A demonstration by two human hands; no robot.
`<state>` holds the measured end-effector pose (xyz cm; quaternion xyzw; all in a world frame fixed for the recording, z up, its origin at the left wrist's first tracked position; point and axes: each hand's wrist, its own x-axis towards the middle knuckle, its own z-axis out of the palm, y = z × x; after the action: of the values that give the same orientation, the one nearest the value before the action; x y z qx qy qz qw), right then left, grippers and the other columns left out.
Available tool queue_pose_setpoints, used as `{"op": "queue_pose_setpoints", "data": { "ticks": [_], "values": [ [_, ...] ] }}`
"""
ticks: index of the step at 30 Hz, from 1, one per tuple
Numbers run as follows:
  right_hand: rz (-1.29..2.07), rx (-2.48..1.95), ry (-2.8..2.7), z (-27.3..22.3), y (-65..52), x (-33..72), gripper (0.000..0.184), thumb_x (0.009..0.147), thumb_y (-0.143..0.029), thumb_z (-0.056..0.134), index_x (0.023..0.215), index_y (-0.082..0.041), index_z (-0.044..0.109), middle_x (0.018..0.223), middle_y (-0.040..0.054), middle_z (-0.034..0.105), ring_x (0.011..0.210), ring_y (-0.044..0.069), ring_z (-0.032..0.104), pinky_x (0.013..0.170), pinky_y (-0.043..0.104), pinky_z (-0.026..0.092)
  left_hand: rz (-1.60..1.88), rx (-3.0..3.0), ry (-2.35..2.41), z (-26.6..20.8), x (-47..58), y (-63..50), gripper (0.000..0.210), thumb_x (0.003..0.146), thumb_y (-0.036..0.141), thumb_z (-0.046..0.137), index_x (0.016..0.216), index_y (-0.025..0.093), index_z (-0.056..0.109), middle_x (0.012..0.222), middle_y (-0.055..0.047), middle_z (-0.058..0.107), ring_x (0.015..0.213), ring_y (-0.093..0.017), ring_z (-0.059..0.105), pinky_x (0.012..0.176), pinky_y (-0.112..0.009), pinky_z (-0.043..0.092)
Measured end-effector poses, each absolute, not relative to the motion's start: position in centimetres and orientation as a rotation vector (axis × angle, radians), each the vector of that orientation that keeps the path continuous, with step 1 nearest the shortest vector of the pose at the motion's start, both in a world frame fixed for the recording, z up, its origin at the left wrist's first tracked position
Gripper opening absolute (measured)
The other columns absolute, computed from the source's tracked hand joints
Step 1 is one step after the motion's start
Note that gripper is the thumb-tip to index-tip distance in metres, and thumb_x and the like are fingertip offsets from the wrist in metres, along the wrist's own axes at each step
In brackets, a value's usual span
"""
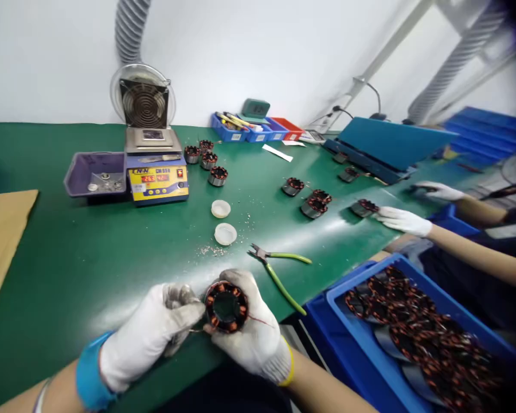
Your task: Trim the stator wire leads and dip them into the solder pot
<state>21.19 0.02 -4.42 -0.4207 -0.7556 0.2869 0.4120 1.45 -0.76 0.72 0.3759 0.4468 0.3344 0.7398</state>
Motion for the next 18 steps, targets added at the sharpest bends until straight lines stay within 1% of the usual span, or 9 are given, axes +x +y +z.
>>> {"op": "queue_pose_setpoints", "data": {
  "ticks": [2,4,6,7,9,11,13,16,18],
  "values": [
    [0.761,-1.012,-1.875,-4.2,0.1,20.7,0.08,0.065,-0.033,0.075,0.133,-0.026,0.033,0.123,0.0091,0.045,0.114,0.024,0.052,0.099,0.037,0.048,0.751,0.831,1.017,0.7,1.5,-0.9,0.041,0.071,0.048,0.07,0.067,0.017,0.043,0.044,0.008,0.037,0.039,-0.003,0.025,0.038,-0.015,0.018],
    [0.816,-1.033,-1.831,-4.0,0.0,20.5,0.08,0.064,-0.031,0.075,0.132,-0.026,0.032,0.122,0.009,0.045,0.111,0.023,0.054,0.096,0.035,0.05,0.803,0.891,1.074,1.0,1.7,-0.8,0.039,0.059,0.033,0.079,0.068,0.016,0.045,0.054,0.006,0.045,0.047,-0.004,0.036,0.044,-0.014,0.028],
    [0.863,-1.093,-1.782,-4.0,0.0,20.5,0.082,0.063,-0.03,0.076,0.132,-0.027,0.032,0.122,0.0091,0.045,0.108,0.022,0.056,0.093,0.034,0.052,0.754,0.984,1.091,1.3,1.8,-0.6,0.037,0.051,0.017,0.078,0.073,0.014,0.049,0.065,0.005,0.05,0.056,-0.005,0.043,0.052,-0.014,0.035],
    [0.876,-1.119,-1.764,-4.1,0.0,20.6,0.082,0.062,-0.029,0.076,0.132,-0.027,0.032,0.122,0.0088,0.045,0.106,0.021,0.057,0.092,0.034,0.052,0.677,1.013,1.087,1.4,1.8,-0.5,0.035,0.051,0.015,0.076,0.075,0.014,0.051,0.067,0.004,0.051,0.057,-0.005,0.043,0.052,-0.015,0.036],
    [0.884,-1.139,-1.766,-4.1,0.0,20.7,0.084,0.062,-0.027,0.076,0.132,-0.029,0.031,0.122,0.0079,0.045,0.105,0.021,0.057,0.092,0.035,0.052,0.524,1.0,1.096,1.7,1.9,-0.5,0.028,0.06,0.026,0.073,0.073,0.014,0.051,0.059,0.005,0.049,0.049,-0.005,0.039,0.046,-0.016,0.032],
    [0.86,-1.104,-1.813,-4.1,0.2,20.8,0.084,0.062,-0.027,0.076,0.133,-0.031,0.031,0.123,0.0071,0.045,0.107,0.021,0.056,0.094,0.036,0.051,0.516,0.943,1.144,1.9,1.9,-0.5,0.035,0.067,0.044,0.069,0.069,0.016,0.048,0.049,0.006,0.045,0.04,-0.005,0.034,0.04,-0.017,0.028],
    [0.837,-1.063,-1.85,-3.9,0.2,20.7,0.084,0.062,-0.029,0.077,0.133,-0.031,0.032,0.123,0.0072,0.045,0.11,0.022,0.055,0.095,0.037,0.05,0.603,0.908,1.204,1.9,1.8,-0.5,0.044,0.066,0.053,0.069,0.066,0.017,0.045,0.043,0.007,0.041,0.036,-0.005,0.031,0.037,-0.017,0.024],
    [0.931,-1.118,-1.803,-3.5,0.1,20.6,0.083,0.062,-0.031,0.077,0.133,-0.029,0.034,0.123,0.0083,0.047,0.106,0.021,0.057,0.093,0.036,0.051,0.697,0.934,1.199,1.2,1.3,-0.3,0.046,0.06,0.047,0.078,0.067,0.016,0.046,0.054,0.005,0.046,0.045,-0.005,0.037,0.043,-0.016,0.031],
    [1.039,-1.192,-1.738,-3.4,0.0,20.6,0.084,0.061,-0.031,0.077,0.133,-0.027,0.034,0.121,0.0085,0.05,0.102,0.021,0.06,0.089,0.035,0.053,0.713,0.972,1.12,0.5,0.8,-0.1,0.046,0.057,0.039,0.082,0.076,0.014,0.049,0.067,0.002,0.052,0.056,-0.006,0.044,0.052,-0.017,0.038]
  ]
}}
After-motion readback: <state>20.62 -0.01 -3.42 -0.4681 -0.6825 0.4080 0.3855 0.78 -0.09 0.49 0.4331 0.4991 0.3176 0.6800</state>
